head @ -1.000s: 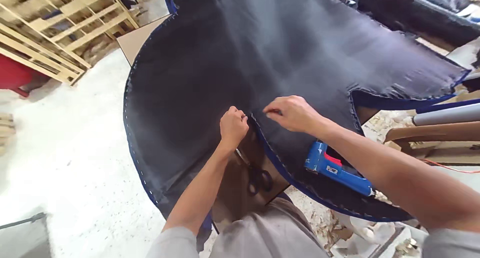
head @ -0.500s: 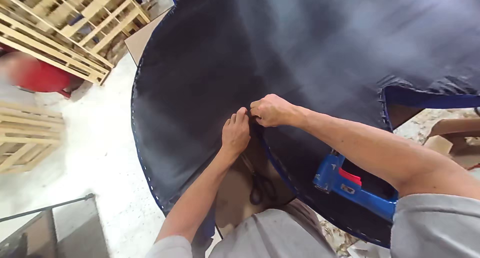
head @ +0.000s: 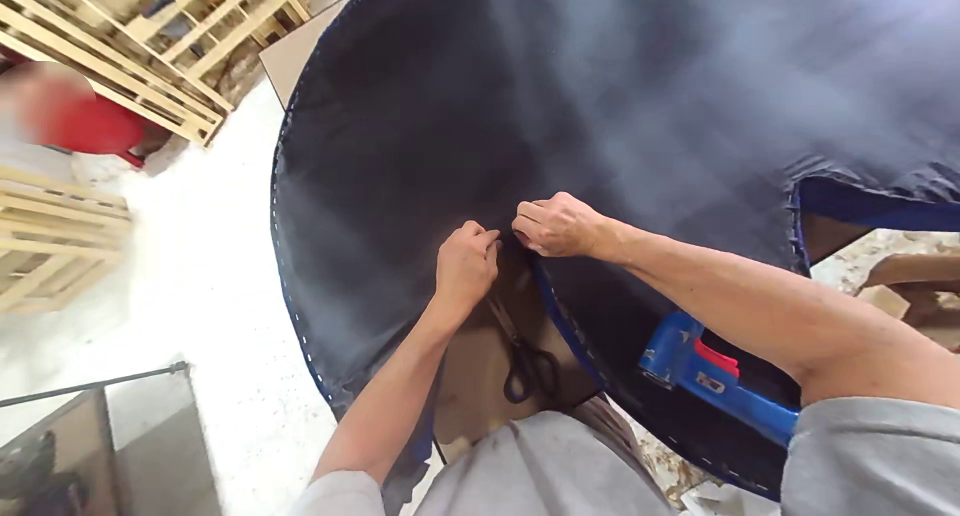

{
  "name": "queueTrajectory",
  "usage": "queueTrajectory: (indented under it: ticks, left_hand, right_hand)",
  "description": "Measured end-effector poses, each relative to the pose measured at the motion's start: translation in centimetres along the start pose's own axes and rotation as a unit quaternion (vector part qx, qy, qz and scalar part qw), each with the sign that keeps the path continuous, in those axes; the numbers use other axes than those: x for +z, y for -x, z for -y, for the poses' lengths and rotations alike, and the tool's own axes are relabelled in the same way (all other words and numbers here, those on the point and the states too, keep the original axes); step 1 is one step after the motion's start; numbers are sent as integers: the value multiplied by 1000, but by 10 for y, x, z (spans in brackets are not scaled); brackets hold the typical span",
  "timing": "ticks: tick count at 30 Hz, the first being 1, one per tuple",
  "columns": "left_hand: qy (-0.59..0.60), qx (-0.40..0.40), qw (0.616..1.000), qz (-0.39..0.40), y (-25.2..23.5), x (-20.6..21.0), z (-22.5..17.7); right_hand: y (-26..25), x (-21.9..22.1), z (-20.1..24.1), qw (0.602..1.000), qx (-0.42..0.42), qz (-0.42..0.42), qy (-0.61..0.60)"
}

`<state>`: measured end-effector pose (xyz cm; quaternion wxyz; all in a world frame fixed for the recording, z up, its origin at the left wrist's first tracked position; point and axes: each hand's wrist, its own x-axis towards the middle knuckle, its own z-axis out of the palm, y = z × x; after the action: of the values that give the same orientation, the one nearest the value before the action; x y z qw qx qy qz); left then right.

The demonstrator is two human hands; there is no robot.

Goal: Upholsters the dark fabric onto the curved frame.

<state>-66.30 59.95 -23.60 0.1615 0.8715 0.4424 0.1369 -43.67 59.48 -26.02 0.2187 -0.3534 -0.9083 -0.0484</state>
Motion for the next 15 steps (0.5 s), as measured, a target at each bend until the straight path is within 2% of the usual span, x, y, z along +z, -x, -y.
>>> queueTrajectory:
  ticks: [3,5,8,12,15]
  left_hand:
    - [-62,30,998,-11,-2,3,-4]
    - [-109,78,990,-49,-3,8,-4]
    - [-131,138,977,-94,-4,15,3]
    - [-128,185,966,-123,-2,17,10]
    - [-119,205,961,-142,-3,19,12]
  right_hand:
    - [1,1,2,1000,8,-17,5]
    - [0,0,4,1000,20,-16,10]
    - [2,-15,8,998,51,36,-6]
    - [18,-82,29,986,117,106,-61]
    - [51,-144,69,972,182,134,-60]
